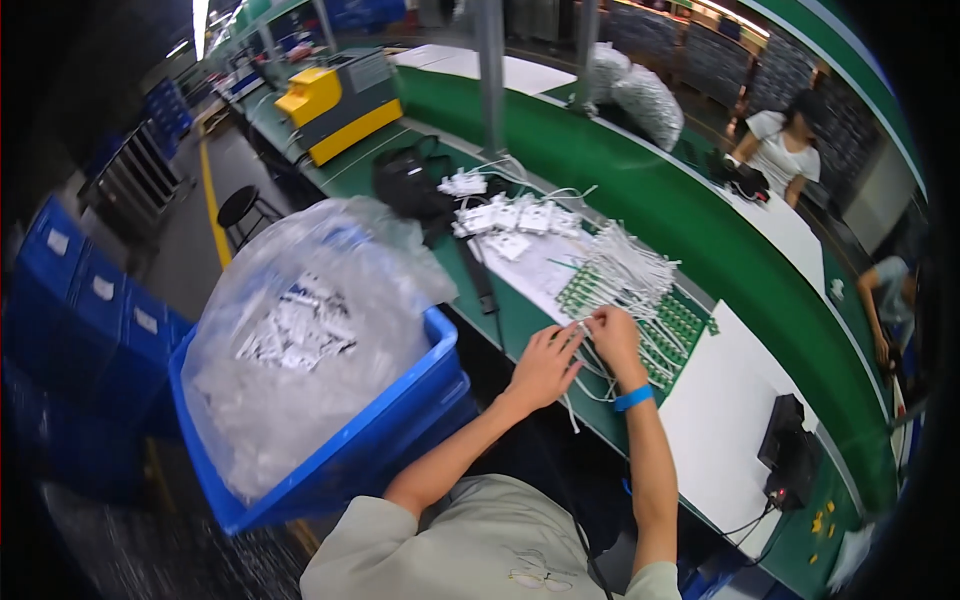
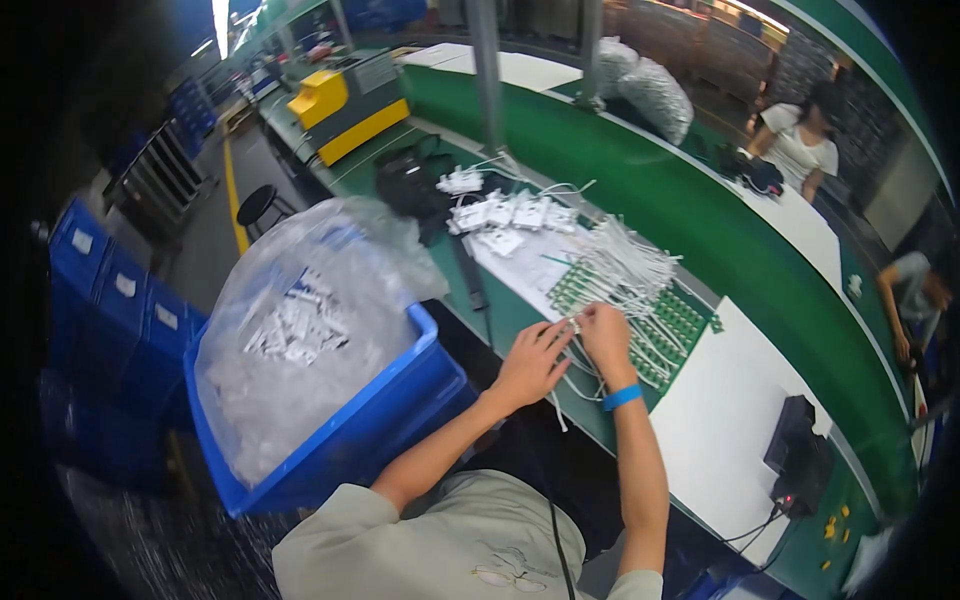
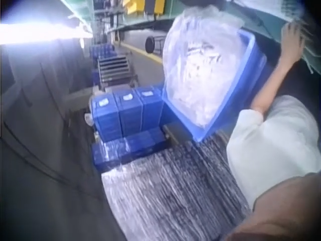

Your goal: Assembling white wires into green LED circuit boards at a factory workstation.

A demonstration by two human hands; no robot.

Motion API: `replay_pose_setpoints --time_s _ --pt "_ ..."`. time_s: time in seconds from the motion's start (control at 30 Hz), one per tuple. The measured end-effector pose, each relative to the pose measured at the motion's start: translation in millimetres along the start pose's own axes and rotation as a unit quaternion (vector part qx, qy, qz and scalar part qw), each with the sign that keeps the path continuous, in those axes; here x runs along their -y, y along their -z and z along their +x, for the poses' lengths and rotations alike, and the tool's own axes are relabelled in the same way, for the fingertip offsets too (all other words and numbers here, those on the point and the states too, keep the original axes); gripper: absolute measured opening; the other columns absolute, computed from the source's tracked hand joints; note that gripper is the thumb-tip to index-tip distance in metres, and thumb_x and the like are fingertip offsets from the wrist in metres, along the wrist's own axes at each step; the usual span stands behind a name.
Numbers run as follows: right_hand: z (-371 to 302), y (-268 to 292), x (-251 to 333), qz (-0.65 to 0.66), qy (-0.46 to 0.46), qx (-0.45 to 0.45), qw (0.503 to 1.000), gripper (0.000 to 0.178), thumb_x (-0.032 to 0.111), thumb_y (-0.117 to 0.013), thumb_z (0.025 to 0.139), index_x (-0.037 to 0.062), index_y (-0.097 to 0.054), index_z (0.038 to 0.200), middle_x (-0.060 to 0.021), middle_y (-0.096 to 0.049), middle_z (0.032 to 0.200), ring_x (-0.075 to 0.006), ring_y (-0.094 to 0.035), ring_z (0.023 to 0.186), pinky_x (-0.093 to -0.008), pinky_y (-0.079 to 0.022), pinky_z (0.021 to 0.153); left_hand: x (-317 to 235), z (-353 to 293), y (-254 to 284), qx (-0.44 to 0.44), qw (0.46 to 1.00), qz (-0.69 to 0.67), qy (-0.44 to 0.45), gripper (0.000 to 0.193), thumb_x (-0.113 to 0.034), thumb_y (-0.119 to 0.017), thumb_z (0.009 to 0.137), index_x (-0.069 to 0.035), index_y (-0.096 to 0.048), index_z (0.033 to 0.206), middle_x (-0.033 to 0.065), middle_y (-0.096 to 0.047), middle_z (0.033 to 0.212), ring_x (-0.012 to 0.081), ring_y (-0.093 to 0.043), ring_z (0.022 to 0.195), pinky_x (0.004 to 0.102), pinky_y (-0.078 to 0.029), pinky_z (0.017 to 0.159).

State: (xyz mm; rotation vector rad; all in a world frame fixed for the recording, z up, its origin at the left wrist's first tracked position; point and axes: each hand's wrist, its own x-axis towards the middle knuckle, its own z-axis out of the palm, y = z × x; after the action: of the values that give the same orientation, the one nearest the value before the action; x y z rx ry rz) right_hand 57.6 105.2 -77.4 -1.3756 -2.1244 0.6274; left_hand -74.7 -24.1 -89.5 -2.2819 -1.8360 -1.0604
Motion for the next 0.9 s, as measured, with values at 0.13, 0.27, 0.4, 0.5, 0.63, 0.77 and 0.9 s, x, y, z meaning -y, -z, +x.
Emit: replay_pose_setpoints --time_s 0.13,0.27,0.4,0.5,0.63,0.77,0.9 --pt "5 -7 3 -0.038 0.049 0.008 0.998 0.02 0.021 -0.075 0.081 0.0012 -0.073 0.085 -0.0189 -0.071 0.079 -0.0378 -0.069 0.077 -0.0467 -0.054 0.069 2 -4 3 -0.013 1.0 -0.003 0.002 0.048 -0.023 -0.065 0.092 0.001 -0.056 0.132 0.0159 -0.053 0.14 0.0364 -0.049 0.123 0.0465 -0.04 0.105" --pt "10 -13 -7 -0.043 0.079 -0.004 0.996 0.02 0.017 -0.076 0.079 -0.0018 -0.073 0.082 -0.0207 -0.07 0.078 -0.0377 -0.069 0.075 -0.0458 -0.054 0.068 2 -5 -4 -0.024 0.999 0.014 -0.018 0.05 -0.022 -0.065 0.09 0.001 -0.055 0.133 0.0174 -0.053 0.136 0.0361 -0.049 0.122 0.0457 -0.04 0.105" --pt "18 -12 -2 -0.042 0.09 0.007 0.995 0.018 0.016 -0.075 0.077 -0.0022 -0.073 0.082 -0.0233 -0.07 0.079 -0.039 -0.069 0.074 -0.0458 -0.054 0.071 1 -4 -2 -0.017 1.0 0.012 -0.008 0.051 -0.022 -0.067 0.088 0.003 -0.055 0.131 0.0177 -0.054 0.135 0.035 -0.05 0.12 0.0455 -0.041 0.104" --pt "16 -10 21 -0.053 0.122 -0.032 0.991 0.018 0.015 -0.072 0.079 -0.0021 -0.072 0.084 -0.0216 -0.07 0.079 -0.0388 -0.068 0.074 -0.0449 -0.053 0.07 5 -10 -8 -0.026 0.999 0.031 -0.002 0.052 -0.022 -0.066 0.089 0.003 -0.055 0.133 0.0182 -0.054 0.136 0.0354 -0.049 0.124 0.0451 -0.04 0.106" --pt "5 8 44 0.051 0.112 -0.157 0.98 0.019 0.017 -0.072 0.085 0.0015 -0.073 0.095 -0.0183 -0.072 0.086 -0.0349 -0.069 0.074 -0.0439 -0.054 0.068 4 -13 -16 -0.042 0.998 0.033 0.015 0.05 -0.019 -0.066 0.089 0.004 -0.056 0.132 0.02 -0.053 0.139 0.0369 -0.049 0.126 0.0451 -0.041 0.107" --pt "-5 24 44 0.34 0.049 -0.133 0.93 0.019 0.014 -0.074 0.089 -0.0028 -0.071 0.097 -0.0087 -0.072 0.08 -0.0148 -0.066 0.063 -0.0275 -0.051 0.058 2 -9 -18 -0.064 0.997 0.026 0.023 0.046 -0.013 -0.064 0.089 0.007 -0.056 0.13 0.0234 -0.052 0.14 0.0401 -0.048 0.128 0.0463 -0.04 0.109" --pt "-7 25 38 0.418 0.042 -0.065 0.905 0.02 0.012 -0.076 0.089 -0.005 -0.069 0.098 -0.0063 -0.07 0.079 -0.0118 -0.066 0.063 -0.0241 -0.049 0.056 -1 -5 0 -0.14 0.986 -0.065 0.058 0.038 -0.006 -0.063 0.088 0.008 -0.06 0.124 0.0238 -0.057 0.132 0.039 -0.051 0.124 0.0428 -0.046 0.103"
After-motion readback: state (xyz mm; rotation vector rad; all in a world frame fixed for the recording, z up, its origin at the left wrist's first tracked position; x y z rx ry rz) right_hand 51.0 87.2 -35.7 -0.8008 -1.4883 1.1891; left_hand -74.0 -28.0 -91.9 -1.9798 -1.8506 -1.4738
